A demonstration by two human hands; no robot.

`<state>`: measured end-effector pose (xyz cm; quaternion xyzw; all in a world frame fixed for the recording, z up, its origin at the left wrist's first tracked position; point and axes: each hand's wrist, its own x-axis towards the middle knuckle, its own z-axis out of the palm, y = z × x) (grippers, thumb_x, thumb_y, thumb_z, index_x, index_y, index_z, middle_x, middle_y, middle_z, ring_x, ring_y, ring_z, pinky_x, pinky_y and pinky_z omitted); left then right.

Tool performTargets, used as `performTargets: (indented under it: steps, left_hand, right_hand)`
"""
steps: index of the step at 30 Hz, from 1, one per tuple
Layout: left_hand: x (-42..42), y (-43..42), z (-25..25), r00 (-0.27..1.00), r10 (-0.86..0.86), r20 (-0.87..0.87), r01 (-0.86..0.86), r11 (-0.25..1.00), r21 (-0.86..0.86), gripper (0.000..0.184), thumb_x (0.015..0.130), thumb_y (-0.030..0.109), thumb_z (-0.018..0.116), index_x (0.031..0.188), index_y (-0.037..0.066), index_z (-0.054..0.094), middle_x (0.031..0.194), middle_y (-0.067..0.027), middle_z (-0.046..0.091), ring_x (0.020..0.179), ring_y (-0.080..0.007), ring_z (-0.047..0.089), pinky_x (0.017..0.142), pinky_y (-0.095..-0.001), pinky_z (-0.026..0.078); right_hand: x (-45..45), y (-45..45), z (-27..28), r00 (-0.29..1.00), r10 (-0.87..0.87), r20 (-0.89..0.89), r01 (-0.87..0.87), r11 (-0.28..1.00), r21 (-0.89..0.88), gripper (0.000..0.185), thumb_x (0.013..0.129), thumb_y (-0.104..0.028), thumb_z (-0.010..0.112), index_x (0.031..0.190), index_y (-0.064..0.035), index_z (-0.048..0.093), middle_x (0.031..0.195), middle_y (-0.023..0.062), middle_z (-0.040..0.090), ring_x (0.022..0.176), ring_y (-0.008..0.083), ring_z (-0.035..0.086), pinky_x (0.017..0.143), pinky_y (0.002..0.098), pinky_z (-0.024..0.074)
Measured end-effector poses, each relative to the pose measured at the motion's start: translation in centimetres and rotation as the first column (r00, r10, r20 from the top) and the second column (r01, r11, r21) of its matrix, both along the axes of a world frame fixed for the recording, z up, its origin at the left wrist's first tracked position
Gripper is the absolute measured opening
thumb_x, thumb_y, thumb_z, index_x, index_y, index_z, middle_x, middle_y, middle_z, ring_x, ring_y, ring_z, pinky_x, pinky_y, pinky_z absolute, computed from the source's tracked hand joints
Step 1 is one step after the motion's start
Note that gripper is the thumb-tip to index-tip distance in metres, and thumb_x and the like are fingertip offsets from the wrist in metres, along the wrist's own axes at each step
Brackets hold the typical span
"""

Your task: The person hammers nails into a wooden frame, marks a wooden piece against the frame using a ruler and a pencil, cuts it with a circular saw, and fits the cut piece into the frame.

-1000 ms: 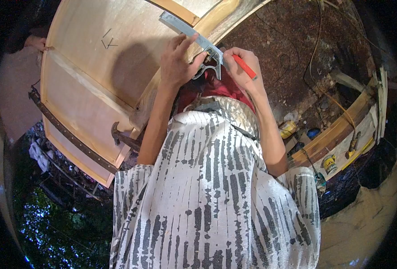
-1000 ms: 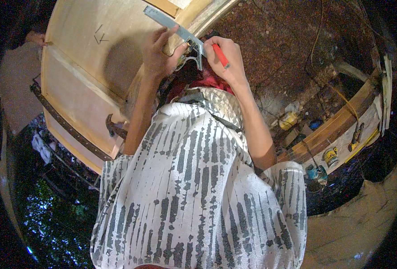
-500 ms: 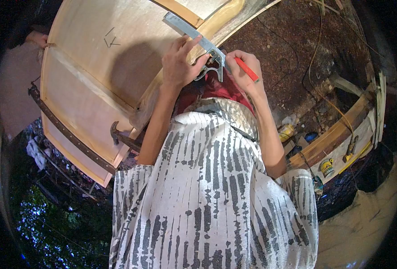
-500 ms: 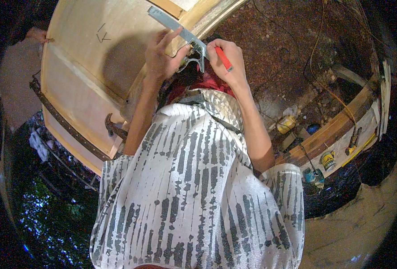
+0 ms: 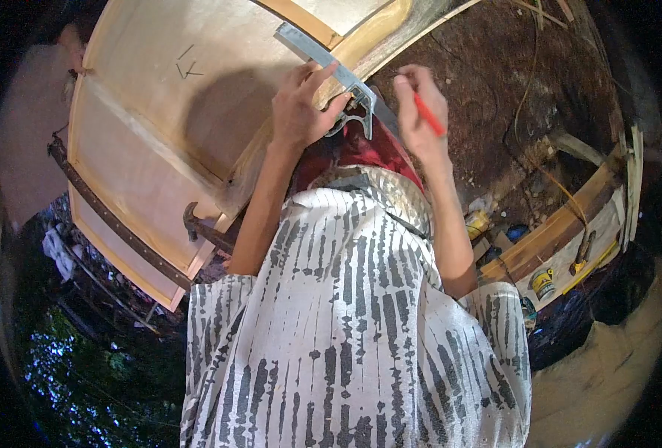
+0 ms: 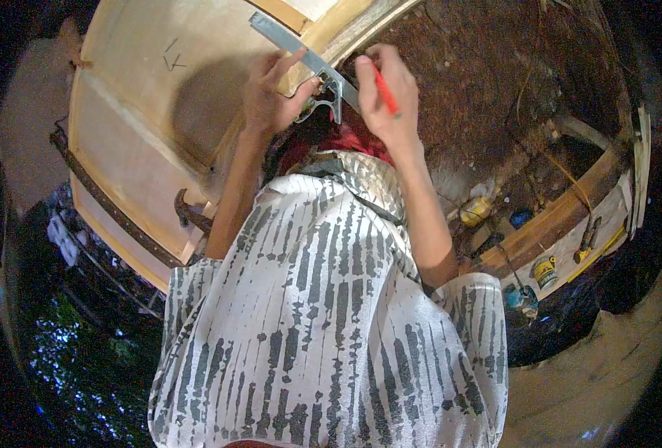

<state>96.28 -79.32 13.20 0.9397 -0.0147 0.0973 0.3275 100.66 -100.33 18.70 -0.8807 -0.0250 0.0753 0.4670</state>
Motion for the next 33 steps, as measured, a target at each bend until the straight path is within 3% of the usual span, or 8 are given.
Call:
performTargets:
  steps: [4,8,10,22,24,26,30,33]
  left_hand:
    - [0.0,0.1,-0.3,1.0,-0.015,0.023,0.016,0.999,-0.043,0.058,0.077,0.027,0.087,0.13,0.018,0.067,0.115,-0.0181,0.067,0.107,-0.0381,0.065,0.09,-0.0461,0.054]
    - [0.4,-0.1,0.1,0.999,-0.035,0.017,0.036,0.997,-0.075,0.053,0.077,0.023,0.087,0.126,0.014,0.069,0.114,-0.0192,0.067,0.107,-0.0394,0.064,0.091,-0.047,0.053]
    - [0.4,-0.3,-0.1,0.999,-0.032,0.018,0.034,0.996,-0.086,0.053,0.077,0.024,0.087,0.125,0.014,0.068,0.114,-0.0181,0.066,0.106,-0.0391,0.064,0.089,-0.0469,0.053]
    - [0.2,-0.3,-0.3,0.998,-0.051,0.026,0.053,0.995,-0.084,0.049,0.078,0.024,0.086,0.122,0.011,0.068,0.114,-0.0179,0.065,0.106,-0.0397,0.063,0.09,-0.0468,0.052]
    - [0.2,-0.4,0.2,0.998,-0.065,0.01,0.066,0.995,-0.072,0.049,0.079,0.022,0.086,0.124,0.01,0.069,0.116,-0.0203,0.066,0.108,-0.04,0.063,0.092,-0.0463,0.053]
    - [0.3,-0.5,0.3,0.998,-0.047,0.037,0.048,0.999,-0.02,0.049,0.08,0.023,0.085,0.124,0.009,0.068,0.116,-0.0207,0.066,0.109,-0.0399,0.063,0.094,-0.0451,0.052]
    - [0.4,-0.2,-0.3,0.998,-0.066,0.002,0.066,0.998,-0.005,0.047,0.08,0.032,0.083,0.12,0.013,0.07,0.117,-0.0168,0.066,0.109,-0.0381,0.063,0.089,-0.0466,0.054]
    - [0.7,-0.3,-0.8,0.997,-0.066,0.028,0.067,0.997,-0.023,0.046,0.081,0.035,0.083,0.12,0.012,0.071,0.116,-0.017,0.066,0.108,-0.0378,0.064,0.088,-0.047,0.054]
  right_hand:
    - [2.9,0.8,0.4,0.986,-0.129,0.109,0.109,0.978,0.177,0.025,0.096,-0.026,0.066,0.104,-0.0019,0.069,0.082,0.0182,0.07,0.074,0.0307,0.072,0.067,0.0421,0.0544]
    - [6.0,2.4,-1.3,0.928,0.177,0.328,-0.236,0.96,0.15,0.027,0.093,-0.025,0.07,0.105,-0.0016,0.072,0.077,0.0093,0.069,0.069,0.0142,0.064,0.065,0.0339,0.0525]
    - [6.6,3.2,-1.2,0.942,0.333,0.034,-0.334,0.931,0.149,0.028,0.092,-0.028,0.067,0.102,-0.0029,0.072,0.077,0.0187,0.07,0.066,0.0284,0.069,0.065,0.0391,0.0544]
    - [5.7,-1.5,1.5,0.777,0.621,0.108,-0.625,0.781,0.005,0.021,0.091,-0.021,0.064,0.096,-0.001,0.068,0.078,0.022,0.067,0.072,0.0427,0.064,0.07,0.0425,0.0534]
    - [5.4,-3.5,2.2,0.725,0.688,-0.038,-0.687,0.717,-0.115,0.017,0.091,-0.018,0.064,0.092,-0.0015,0.069,0.073,0.0199,0.066,0.068,0.0366,0.065,0.067,0.0397,0.0536]
    - [6.2,-3.9,2.2,0.869,0.491,0.066,-0.495,0.866,0.065,0.012,0.09,-0.013,0.066,0.091,-0.0021,0.071,0.071,0.0142,0.067,0.063,0.0196,0.065,0.061,0.0345,0.0524]
    - [8.9,0.6,0.6,0.834,0.486,0.263,-0.524,0.846,0.096,0.026,0.098,-0.026,0.06,0.096,-0.0019,0.068,0.084,0.0151,0.067,0.078,0.0232,0.068,0.07,0.0353,0.0504]
    - [9.7,3.0,-0.9,0.857,0.498,0.13,-0.509,0.781,0.362,0.02,0.094,-0.016,0.063,0.094,0.0033,0.064,0.07,0.0148,0.06,0.067,0.0139,0.056,0.064,0.0348,0.0484]
